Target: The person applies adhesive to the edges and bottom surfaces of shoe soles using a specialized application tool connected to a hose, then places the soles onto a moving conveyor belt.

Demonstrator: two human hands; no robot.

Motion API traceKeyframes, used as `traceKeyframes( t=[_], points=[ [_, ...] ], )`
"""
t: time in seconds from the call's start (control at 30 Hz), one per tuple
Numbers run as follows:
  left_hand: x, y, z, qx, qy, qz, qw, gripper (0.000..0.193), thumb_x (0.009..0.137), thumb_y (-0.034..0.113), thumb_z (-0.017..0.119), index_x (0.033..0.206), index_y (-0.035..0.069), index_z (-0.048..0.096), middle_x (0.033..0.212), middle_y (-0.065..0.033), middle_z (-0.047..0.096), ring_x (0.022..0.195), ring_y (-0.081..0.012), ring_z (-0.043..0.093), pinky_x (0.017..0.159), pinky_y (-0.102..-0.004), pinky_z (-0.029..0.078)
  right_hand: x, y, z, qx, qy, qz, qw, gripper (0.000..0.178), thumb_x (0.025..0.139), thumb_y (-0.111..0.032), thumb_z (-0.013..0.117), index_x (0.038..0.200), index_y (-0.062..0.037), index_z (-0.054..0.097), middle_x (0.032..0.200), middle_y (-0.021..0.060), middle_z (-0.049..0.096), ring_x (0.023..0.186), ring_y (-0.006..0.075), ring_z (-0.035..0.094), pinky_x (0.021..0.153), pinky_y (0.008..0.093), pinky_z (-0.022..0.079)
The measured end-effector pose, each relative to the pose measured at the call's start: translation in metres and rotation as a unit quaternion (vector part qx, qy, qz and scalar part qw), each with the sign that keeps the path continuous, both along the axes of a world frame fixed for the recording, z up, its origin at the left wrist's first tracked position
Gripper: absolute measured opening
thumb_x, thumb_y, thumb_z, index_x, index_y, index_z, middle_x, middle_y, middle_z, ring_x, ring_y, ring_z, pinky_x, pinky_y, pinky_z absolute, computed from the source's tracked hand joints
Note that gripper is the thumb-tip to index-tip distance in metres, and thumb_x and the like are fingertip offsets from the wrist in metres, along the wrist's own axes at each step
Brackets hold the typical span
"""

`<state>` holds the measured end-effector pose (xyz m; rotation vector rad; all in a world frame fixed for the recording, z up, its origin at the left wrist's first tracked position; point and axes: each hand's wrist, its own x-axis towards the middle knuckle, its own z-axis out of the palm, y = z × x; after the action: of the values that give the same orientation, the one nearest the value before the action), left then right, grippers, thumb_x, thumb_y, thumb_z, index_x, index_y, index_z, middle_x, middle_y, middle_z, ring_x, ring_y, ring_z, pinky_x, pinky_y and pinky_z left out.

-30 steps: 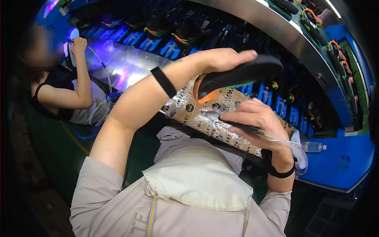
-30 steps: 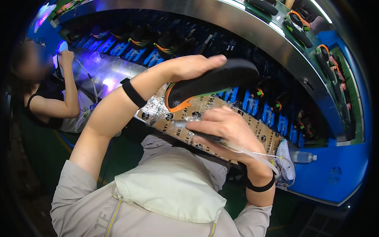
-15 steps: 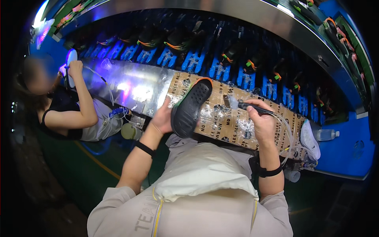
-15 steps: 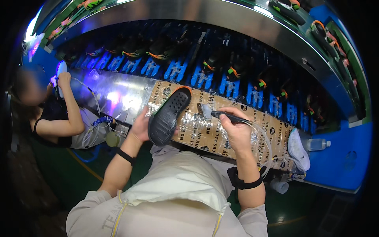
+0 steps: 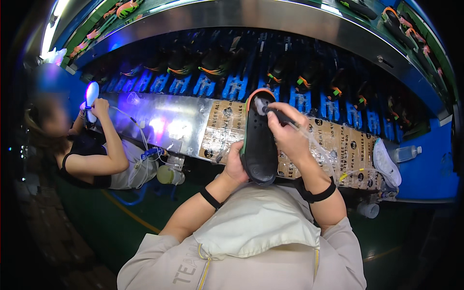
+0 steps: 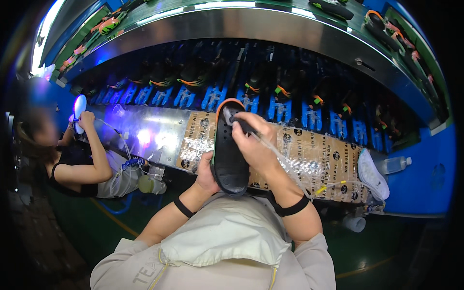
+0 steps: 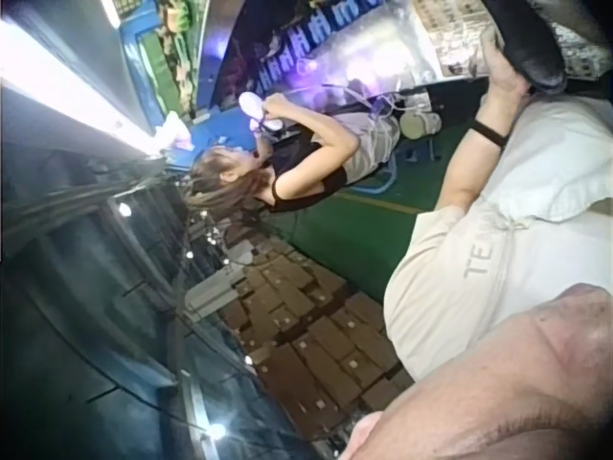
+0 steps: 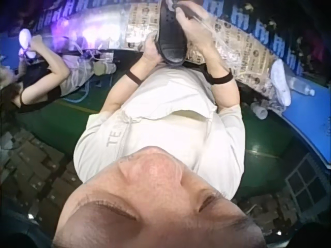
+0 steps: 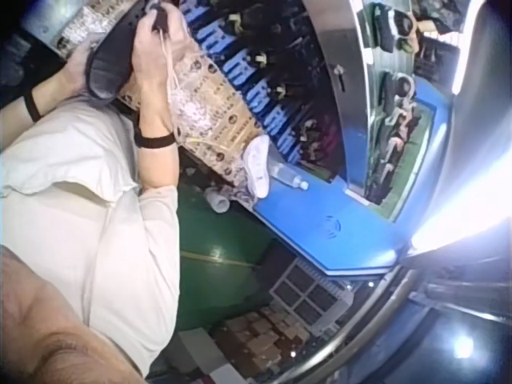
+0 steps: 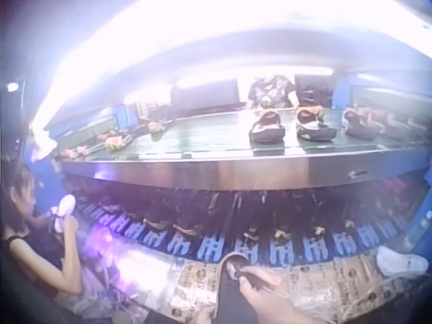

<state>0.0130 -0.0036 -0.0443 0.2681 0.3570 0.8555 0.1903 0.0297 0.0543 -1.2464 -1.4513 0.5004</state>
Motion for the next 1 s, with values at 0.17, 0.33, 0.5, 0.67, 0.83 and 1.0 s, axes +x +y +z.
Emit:
traceKeyframes(
  t=[0.17, 0.33, 0.5, 0.67, 0.83, 1.0],
  points=[
    [0.003, 0.012, -0.015, 0.035, -0.050, 0.058, 0.996, 0.069, 0.111, 0.050, 0.027, 0.151, 0.003, 0.057, 0.142, -0.0201, 0.068, 0.129, -0.0320, 0.069, 0.115, -0.0499, 0.054, 0.006, -0.040, 0.020, 0.000, -0.184, 0.165, 0.969, 0.016, 0.088, -0.010, 0.076, 0.102, -0.0022, 0.077, 0.095, 0.0199, 0.076, 0.089, 0.0397, 0.075, 0.081, 0.0459, 0.059],
    [0.008, 0.014, 0.006, 0.043, -0.082, 0.016, 0.996, 0.077, 0.112, 0.060, 0.019, 0.156, 0.007, 0.054, 0.145, -0.0193, 0.066, 0.131, -0.0339, 0.068, 0.116, -0.0531, 0.053, 0.021, -0.050, 0.066, -0.139, -0.226, 0.298, 0.917, 0.018, 0.087, -0.015, 0.076, 0.099, -0.0034, 0.080, 0.092, 0.0195, 0.077, 0.086, 0.0386, 0.075, 0.078, 0.0462, 0.060],
    [0.015, -0.002, 0.034, 0.057, -0.054, 0.022, 0.997, 0.072, 0.111, 0.057, 0.026, 0.162, 0.010, 0.048, 0.152, -0.0167, 0.062, 0.137, -0.0323, 0.065, 0.117, -0.0518, 0.054, 0.006, -0.022, 0.057, 0.097, -0.073, 0.004, 0.993, 0.022, 0.090, -0.005, 0.078, 0.111, 0.0010, 0.077, 0.090, 0.0167, 0.073, 0.080, 0.0357, 0.070, 0.072, 0.0440, 0.056],
    [0.015, 0.000, 0.036, 0.054, -0.055, 0.045, 0.996, 0.074, 0.109, 0.060, 0.027, 0.163, 0.013, 0.046, 0.154, -0.0161, 0.061, 0.138, -0.0323, 0.064, 0.117, -0.0515, 0.055, -0.006, -0.009, 0.038, 0.195, -0.169, 0.104, 0.961, 0.028, 0.088, -0.003, 0.081, 0.115, 0.0013, 0.077, 0.091, 0.0137, 0.072, 0.086, 0.0318, 0.068, 0.077, 0.0397, 0.054],
    [0.018, 0.000, 0.050, 0.104, -0.065, 0.012, 0.992, 0.077, 0.109, 0.064, 0.024, 0.162, 0.013, 0.047, 0.155, -0.0171, 0.060, 0.140, -0.0332, 0.063, 0.117, -0.0517, 0.055, 0.005, -0.002, 0.035, 0.145, 0.029, 0.040, 0.988, 0.030, 0.087, -0.004, 0.081, 0.117, -0.0011, 0.079, 0.096, 0.0138, 0.076, 0.086, 0.0288, 0.069, 0.079, 0.0408, 0.052],
    [0.021, 0.010, 0.042, 0.007, -0.083, 0.052, 0.995, 0.082, 0.107, 0.069, 0.025, 0.163, 0.012, 0.044, 0.155, -0.0200, 0.059, 0.138, -0.0375, 0.064, 0.114, -0.0545, 0.057, 0.014, -0.008, 0.045, 0.139, -0.109, 0.182, 0.967, 0.026, 0.086, -0.007, 0.082, 0.112, -0.0044, 0.080, 0.091, 0.0103, 0.075, 0.088, 0.0287, 0.068, 0.084, 0.0386, 0.047]
  ],
)
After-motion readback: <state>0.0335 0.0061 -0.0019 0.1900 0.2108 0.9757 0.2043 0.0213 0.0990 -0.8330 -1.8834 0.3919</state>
